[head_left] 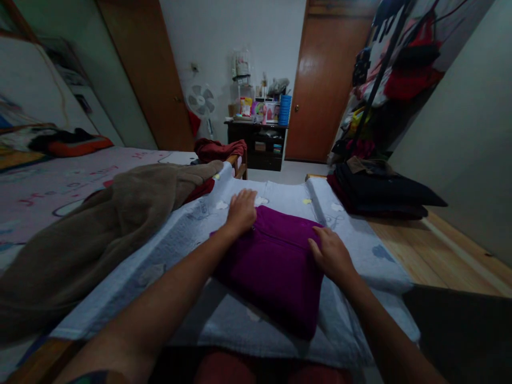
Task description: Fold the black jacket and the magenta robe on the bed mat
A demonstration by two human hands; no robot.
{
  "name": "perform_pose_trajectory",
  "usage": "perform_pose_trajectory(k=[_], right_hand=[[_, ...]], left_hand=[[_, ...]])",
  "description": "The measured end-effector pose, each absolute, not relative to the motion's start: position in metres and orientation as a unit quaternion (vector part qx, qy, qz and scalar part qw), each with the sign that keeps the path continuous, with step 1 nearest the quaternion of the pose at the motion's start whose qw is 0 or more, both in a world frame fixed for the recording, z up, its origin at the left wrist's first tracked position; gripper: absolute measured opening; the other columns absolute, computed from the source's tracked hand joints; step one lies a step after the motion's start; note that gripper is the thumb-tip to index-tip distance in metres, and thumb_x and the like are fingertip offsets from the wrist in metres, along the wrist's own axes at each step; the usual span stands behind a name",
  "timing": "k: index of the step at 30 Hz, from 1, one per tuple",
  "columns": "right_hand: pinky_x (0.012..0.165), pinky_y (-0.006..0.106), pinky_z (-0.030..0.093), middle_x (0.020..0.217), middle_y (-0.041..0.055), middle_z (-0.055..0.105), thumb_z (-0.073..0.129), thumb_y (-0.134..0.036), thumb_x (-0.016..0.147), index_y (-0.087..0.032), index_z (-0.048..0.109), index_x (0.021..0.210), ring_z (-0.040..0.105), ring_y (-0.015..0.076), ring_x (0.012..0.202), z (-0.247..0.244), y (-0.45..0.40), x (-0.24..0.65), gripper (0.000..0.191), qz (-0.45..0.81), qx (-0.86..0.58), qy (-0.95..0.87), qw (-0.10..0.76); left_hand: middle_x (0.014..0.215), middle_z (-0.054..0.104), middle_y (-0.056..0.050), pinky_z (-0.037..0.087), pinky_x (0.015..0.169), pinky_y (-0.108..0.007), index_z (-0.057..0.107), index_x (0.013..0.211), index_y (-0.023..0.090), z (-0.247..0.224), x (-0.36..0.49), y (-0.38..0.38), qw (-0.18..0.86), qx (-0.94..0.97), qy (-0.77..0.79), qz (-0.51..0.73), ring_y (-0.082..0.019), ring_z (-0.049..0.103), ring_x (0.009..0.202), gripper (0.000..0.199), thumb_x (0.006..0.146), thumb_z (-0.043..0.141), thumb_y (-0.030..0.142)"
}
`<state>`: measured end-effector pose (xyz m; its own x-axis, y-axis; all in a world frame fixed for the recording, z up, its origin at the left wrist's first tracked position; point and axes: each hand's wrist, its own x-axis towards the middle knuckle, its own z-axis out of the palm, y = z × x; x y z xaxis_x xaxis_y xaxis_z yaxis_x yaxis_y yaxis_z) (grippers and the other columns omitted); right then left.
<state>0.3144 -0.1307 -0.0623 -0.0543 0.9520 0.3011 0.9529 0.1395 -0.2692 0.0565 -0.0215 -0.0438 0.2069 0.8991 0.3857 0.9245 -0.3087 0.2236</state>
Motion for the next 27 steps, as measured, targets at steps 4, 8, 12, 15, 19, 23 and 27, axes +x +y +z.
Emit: perform_pose_trajectory(k=[4,8,12,15,19,23,27], right_hand=[[0.113,0.041,0.027,0.146,0.0145,0.044,0.034,-0.023,0.093,-0.009,0.047,0.137,0.036,0.024,0.137,-0.083,-0.118,0.275,0.048,0.003,-0.62,-0.763,0.184],[0.115,0.045,0.018,0.15,0.0108,0.039,0.04,-0.037,0.093,-0.013,0.044,0.141,0.027,0.0251,0.141,-0.106,-0.118,0.264,0.053,0.037,-0.621,-0.774,0.121],[0.116,0.045,0.011,0.154,0.0075,0.032,0.04,-0.044,0.092,-0.017,0.039,0.145,0.022,0.025,0.144,-0.109,-0.119,0.267,0.059,0.053,-0.627,-0.772,0.087],[0.116,0.044,0.009,0.155,0.0065,0.029,0.038,-0.047,0.093,-0.018,0.037,0.146,0.02,0.0247,0.144,-0.107,-0.117,0.267,0.061,0.067,-0.633,-0.768,0.071],[0.116,0.043,0.008,0.156,0.0054,0.027,0.036,-0.047,0.093,-0.019,0.035,0.148,0.019,0.0242,0.145,-0.107,-0.118,0.265,0.061,0.067,-0.636,-0.766,0.065],[0.116,0.043,0.008,0.156,0.0064,0.027,0.035,-0.048,0.094,-0.018,0.034,0.148,0.019,0.0248,0.145,-0.108,-0.118,0.265,0.062,0.064,-0.638,-0.765,0.061],[0.116,0.043,0.009,0.156,0.0068,0.027,0.035,-0.048,0.094,-0.017,0.034,0.148,0.018,0.0247,0.144,-0.108,-0.118,0.265,0.062,0.061,-0.637,-0.766,0.057]], left_hand=[[0.151,0.038,-0.009,0.021,0.116,-0.046,0.049,0.136,0.016,-0.078,0.108,-0.062,0.034,-0.855,-0.492,-0.159,-0.025,0.024,0.143,0.046,0.092,0.038,0.021],[0.149,0.041,-0.01,0.017,0.116,-0.05,0.049,0.138,0.019,-0.117,0.116,-0.078,0.024,-0.84,-0.528,-0.121,-0.03,0.024,0.143,0.049,0.095,0.038,0.038],[0.151,0.04,-0.007,0.01,0.115,-0.056,0.046,0.141,0.026,-0.128,0.11,-0.077,0.017,-0.811,-0.572,-0.124,-0.036,0.02,0.143,0.053,0.093,0.039,0.048],[0.152,0.038,-0.007,0.011,0.114,-0.058,0.046,0.141,0.027,-0.127,0.109,-0.074,-0.003,-0.8,-0.585,-0.129,-0.039,0.02,0.142,0.056,0.091,0.041,0.05],[0.151,0.039,-0.01,0.017,0.114,-0.05,0.047,0.141,0.021,-0.126,0.104,-0.071,-0.003,-0.801,-0.58,-0.147,-0.035,0.026,0.141,0.062,0.09,0.041,0.055],[0.15,0.04,-0.01,0.017,0.115,-0.046,0.047,0.141,0.02,-0.126,0.1,-0.07,0.011,-0.807,-0.571,-0.151,-0.03,0.028,0.141,0.063,0.091,0.038,0.058],[0.149,0.042,-0.013,0.02,0.114,-0.044,0.048,0.139,0.016,-0.126,0.097,-0.066,0.032,-0.805,-0.575,-0.146,-0.03,0.032,0.139,0.062,0.092,0.037,0.055]])
